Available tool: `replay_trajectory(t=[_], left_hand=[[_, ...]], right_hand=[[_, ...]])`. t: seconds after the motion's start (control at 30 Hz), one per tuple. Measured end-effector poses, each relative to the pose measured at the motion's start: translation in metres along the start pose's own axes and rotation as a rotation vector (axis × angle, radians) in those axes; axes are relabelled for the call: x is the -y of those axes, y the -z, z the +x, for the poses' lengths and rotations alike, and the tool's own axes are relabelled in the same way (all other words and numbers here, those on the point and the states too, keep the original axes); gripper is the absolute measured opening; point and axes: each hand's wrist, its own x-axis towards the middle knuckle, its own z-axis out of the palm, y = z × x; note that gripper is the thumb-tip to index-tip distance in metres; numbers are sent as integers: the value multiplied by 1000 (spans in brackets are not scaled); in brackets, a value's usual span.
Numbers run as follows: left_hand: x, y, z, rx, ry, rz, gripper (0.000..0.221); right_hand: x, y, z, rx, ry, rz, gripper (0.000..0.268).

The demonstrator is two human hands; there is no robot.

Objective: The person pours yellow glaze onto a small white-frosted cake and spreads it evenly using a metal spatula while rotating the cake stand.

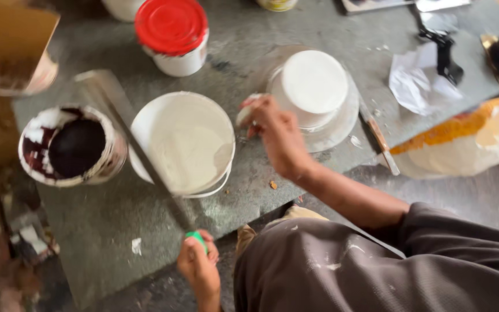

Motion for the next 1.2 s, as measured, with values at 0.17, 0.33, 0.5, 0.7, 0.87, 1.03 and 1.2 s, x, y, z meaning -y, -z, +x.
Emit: replay_trajectory(t=[0.17,0.33,0.5,0.7,0.87,1.03,1.2], left_hand=[[-24,-8,23,-74,-122,54,52],[-41,-28,24,-79,-169,93,53],[-40,-49,2,-67,-170,196,50],[-26,-82,-27,-163,-109,122,50],[-26,-111,-37,-213,-119,116,48],[-32,-133,-40,-276,-137,150,44],[-37,-162,-65,-283,-130,241,41]], right_hand=[[-34,4,15,-24,9,-173,36],[-55,-3,20,-31,-148,-262,29],[-56,-9,22,10,-296,-208,50],[-52,-3,27,176,-298,-189,67],[-55,14,30,319,-320,-83,66],[-43,45,24,552,-294,165,63],[-1,70,-21,600,-273,-303,56]])
